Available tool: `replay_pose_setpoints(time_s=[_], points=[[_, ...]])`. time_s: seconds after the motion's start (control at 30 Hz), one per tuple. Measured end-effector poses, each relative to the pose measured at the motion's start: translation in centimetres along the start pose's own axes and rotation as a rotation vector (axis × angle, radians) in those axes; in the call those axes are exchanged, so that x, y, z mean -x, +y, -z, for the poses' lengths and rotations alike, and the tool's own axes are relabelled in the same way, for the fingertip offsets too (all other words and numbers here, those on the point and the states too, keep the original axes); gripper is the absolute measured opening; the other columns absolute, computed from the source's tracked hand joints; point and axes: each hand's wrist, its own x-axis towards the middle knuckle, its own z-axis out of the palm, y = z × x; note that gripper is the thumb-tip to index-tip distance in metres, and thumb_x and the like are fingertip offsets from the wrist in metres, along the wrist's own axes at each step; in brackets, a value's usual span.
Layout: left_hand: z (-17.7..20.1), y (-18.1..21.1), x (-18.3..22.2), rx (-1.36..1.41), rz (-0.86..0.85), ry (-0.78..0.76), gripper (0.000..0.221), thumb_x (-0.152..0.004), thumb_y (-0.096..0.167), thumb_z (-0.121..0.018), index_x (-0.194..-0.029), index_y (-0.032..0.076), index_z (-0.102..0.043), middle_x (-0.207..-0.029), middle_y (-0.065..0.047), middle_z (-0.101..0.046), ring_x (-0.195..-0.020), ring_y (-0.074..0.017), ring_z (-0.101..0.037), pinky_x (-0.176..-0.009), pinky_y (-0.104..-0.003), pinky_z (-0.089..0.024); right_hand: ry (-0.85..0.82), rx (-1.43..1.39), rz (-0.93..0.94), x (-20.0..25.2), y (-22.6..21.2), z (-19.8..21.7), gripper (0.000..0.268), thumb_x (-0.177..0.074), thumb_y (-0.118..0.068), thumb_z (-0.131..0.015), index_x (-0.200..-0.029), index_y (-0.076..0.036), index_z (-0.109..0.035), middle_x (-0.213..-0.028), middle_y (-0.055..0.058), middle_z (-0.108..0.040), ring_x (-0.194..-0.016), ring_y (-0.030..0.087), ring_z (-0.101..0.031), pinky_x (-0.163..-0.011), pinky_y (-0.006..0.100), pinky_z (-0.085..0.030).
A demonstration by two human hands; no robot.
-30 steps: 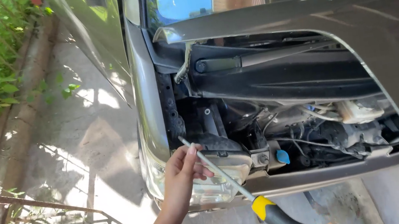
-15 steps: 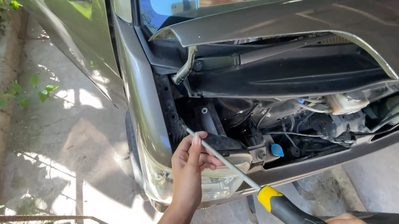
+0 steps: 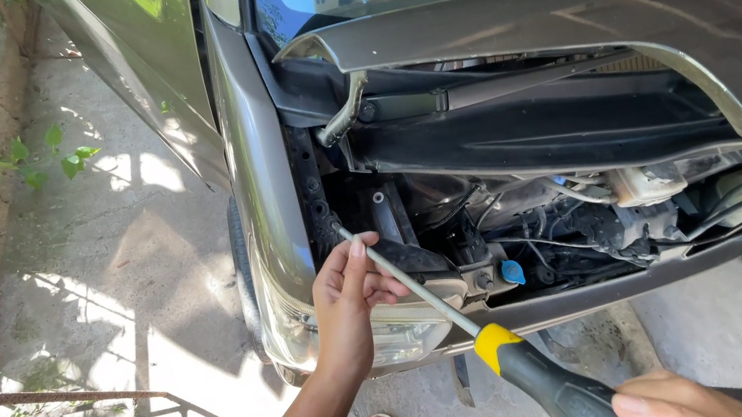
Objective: Using a screwdriver to unscrew a fastener from the front fender area of a car.
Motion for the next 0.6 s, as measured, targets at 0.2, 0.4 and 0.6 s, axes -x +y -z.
replay_pose_setpoints(time_s=[0.2, 0.4, 0.6], points=[[0.2, 0.6, -0.1, -0.032, 0.025, -0.008, 0.041, -0.1, 0.037, -0.055, -0.117, 0.002, -0.067, -0.074, -0.008, -0.067, -0.059, -0.0201, -0.071, -0.054, -0.026, -0.054, 0.262, 0.116, -0.049, -2.4, -9.2, 3.7, 0.083, -0.061, -0.034, -0.093, -0.14, -0.033, -0.065, -0.121, -0.007, -0.081, -0.108, 0.013, -0.083, -0.089, 0.035, -0.063], [0.9, 0.3, -0.4, 0.148, 0.124, -0.026, 0.047, -0.098, 0.04, -0.06, -0.121, 0.0, -0.068, -0.072, -0.003, -0.065, -0.059, -0.0143, -0.069, -0.051, -0.021, -0.052, 0.41, 0.22, -0.096, -5.0, -14.5, 3.3, 0.066, -0.054, -0.039, -0.094, -0.118, -0.037, -0.078, -0.112, -0.014, -0.081, -0.084, 0.01, -0.084, -0.072, 0.031, -0.064], [0.4, 0.2, 2.3, -0.292, -0.128, 0.085, 0.03, -0.096, 0.033, -0.065, -0.106, 0.005, -0.067, -0.077, -0.005, -0.069, -0.065, -0.0154, -0.068, -0.059, -0.025, -0.054, 0.629, 0.183, 0.113, -6.9, -18.1, 5.1, 0.07, -0.056, -0.021, -0.094, -0.119, -0.014, -0.065, -0.125, 0.006, -0.072, -0.11, 0.015, -0.073, -0.099, 0.028, -0.054]])
